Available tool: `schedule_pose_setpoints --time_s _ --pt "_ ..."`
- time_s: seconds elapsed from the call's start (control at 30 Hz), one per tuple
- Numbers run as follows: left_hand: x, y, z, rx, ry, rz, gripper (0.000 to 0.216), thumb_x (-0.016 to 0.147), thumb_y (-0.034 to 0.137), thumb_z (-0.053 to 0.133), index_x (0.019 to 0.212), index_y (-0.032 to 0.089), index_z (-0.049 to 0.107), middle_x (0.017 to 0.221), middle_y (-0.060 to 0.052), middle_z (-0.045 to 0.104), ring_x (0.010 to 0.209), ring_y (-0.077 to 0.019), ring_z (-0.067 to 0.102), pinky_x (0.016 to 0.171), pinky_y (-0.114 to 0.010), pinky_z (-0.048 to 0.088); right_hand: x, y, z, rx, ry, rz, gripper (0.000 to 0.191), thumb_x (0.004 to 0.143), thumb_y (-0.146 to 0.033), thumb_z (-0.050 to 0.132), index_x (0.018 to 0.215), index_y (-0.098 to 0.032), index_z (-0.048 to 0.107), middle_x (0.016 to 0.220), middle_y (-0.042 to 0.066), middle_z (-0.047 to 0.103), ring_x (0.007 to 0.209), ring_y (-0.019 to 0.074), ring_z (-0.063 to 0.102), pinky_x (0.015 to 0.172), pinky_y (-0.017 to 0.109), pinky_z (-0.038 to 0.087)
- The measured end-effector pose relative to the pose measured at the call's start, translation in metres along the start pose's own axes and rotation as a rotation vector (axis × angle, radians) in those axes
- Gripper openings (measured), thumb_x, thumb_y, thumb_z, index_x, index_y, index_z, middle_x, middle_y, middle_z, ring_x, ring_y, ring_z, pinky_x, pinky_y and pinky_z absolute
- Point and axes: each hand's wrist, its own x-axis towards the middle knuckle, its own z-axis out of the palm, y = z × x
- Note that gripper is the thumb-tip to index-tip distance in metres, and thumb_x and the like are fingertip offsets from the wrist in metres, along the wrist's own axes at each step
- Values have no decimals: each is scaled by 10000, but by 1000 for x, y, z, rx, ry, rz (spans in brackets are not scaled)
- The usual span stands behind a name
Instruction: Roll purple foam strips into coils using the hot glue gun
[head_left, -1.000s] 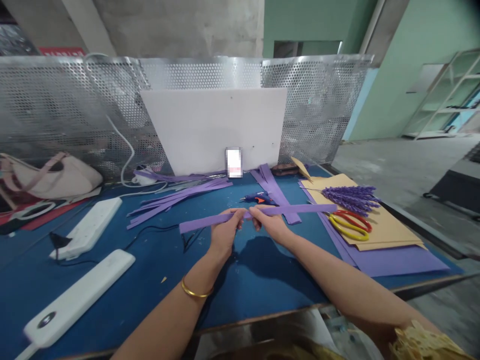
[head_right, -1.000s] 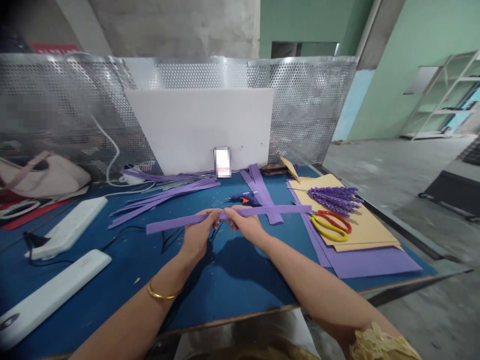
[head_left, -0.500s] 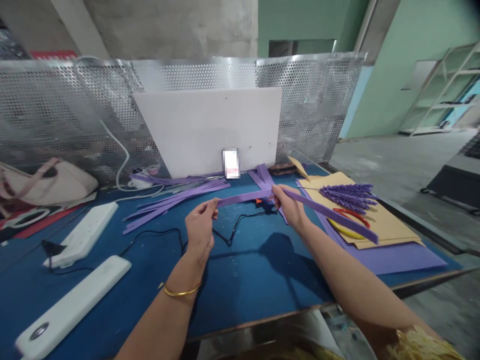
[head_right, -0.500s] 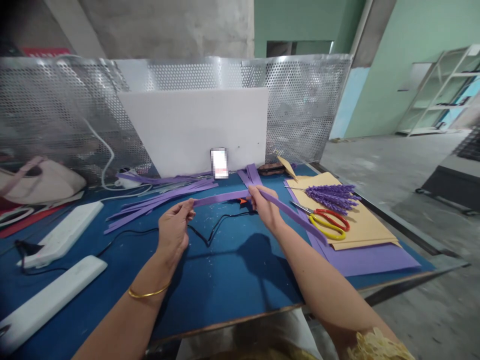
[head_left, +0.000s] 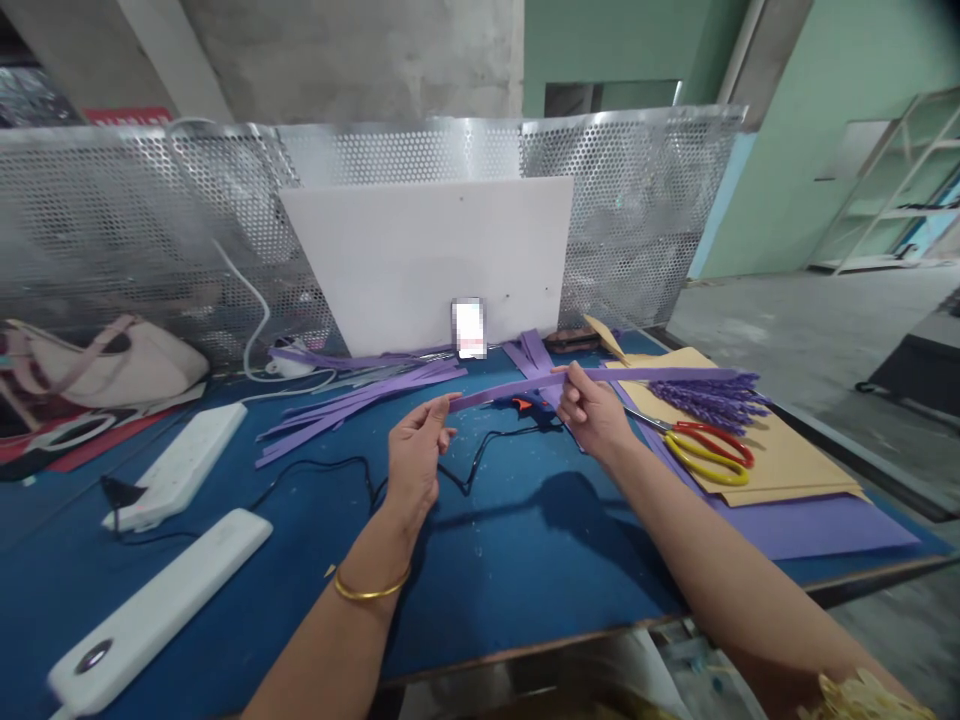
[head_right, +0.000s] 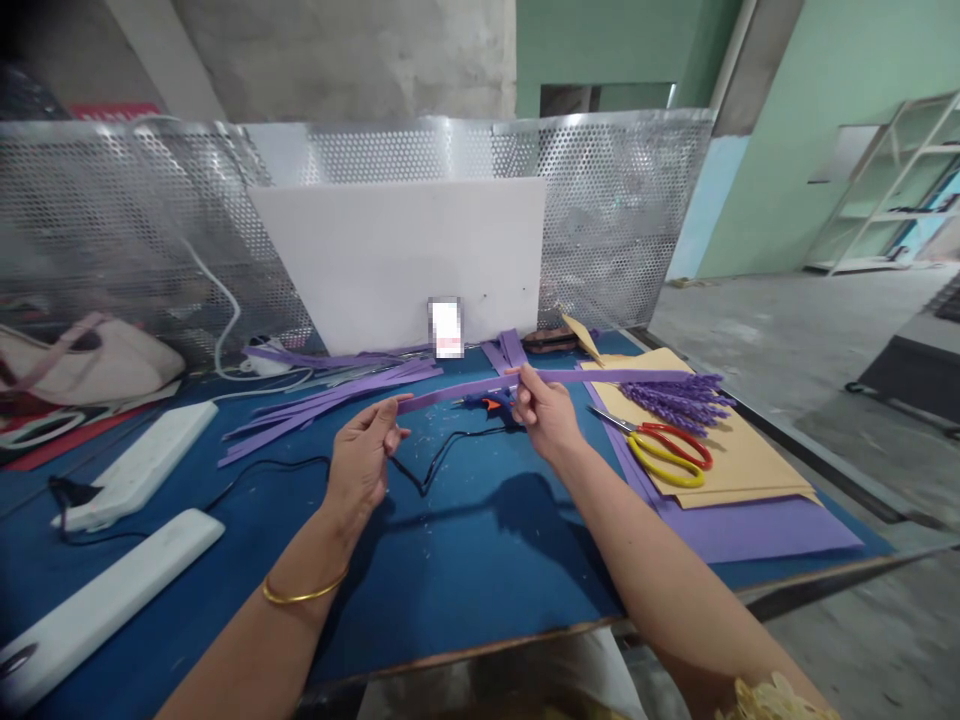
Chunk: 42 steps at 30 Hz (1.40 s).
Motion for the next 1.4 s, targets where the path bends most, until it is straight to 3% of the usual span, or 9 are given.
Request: schedule_pose_setpoints --time_s 0.2,0.43,0.5,0.63,0.8,0.93,1.03,1.17,1.4 --pt "-5 5 4 -60 -35 -55 443 632 542 845 809 138 799 741 -72 730 625 -130 614 612 -257 482 -1 -9 -1 64 -23 -45 286 640 -405 854 702 -182 685 529 -75 498 406 42 339 440 223 396" --pt "-6 5 6 86 -17 33 358 669 328 830 989 172 795 730 -14 716 622 -117 607 657 -262 495 -3 -10 1 37 -93 -46 243 666 -362 780 841 -206 716 511 -86 457 408 64 365 451 234 382" --pt "-7 7 6 168 -24 68 353 702 312 801 1023 166 787 692 0 695 619 -119 604 674 -267 498 -3 -7 1 -60 -85 -63 235 699 -409 777 739 -190 703 489 -70 469 401 67 382 449 241 368" --pt "-9 8 7 266 -13 114 355 747 325 755 1063 165 776 667 9 667 619 -126 597 665 -266 491 -3 0 0 -314 -25 -161 409 722 -439 786 477 -175 592 432 -18 505 398 77 426 442 253 322" --pt "-7 -2 6 258 24 71 381 785 372 696 1095 160 761 727 -17 689 633 -131 584 657 -266 483 -4 -1 2 -350 89 -293 442 726 -465 762 443 -187 566 401 -22 484 394 79 418 444 255 319" --pt "-3 -7 1 319 131 101 424 856 496 604 1056 155 757 914 -83 740 803 -182 649 749 -298 498 -7 -1 4 -432 -7 -237 458 736 -486 740 443 -189 551 406 -17 491 392 82 422 439 254 329" --pt "-8 -2 3 483 -46 198 342 821 488 674 963 198 784 993 -86 763 933 -223 671 840 -310 488 -14 8 9 -565 -166 -148 455 752 -487 719 448 -185 565 414 -2 515 387 87 428 430 255 328" --pt "-21 2 12 534 -381 22 251 778 437 715 797 194 775 689 -40 726 562 -161 597 567 -266 456 -25 25 18 -605 -219 -88 416 743 -482 716 484 -186 578 421 -17 511 390 87 425 419 246 308" --pt "-25 6 16 378 -435 -186 292 712 452 761 702 165 713 584 -23 657 414 -91 465 427 -223 349 -17 19 14 -414 -39 -175 347 710 -436 759 530 -188 595 422 -41 477 427 86 393 458 254 306"
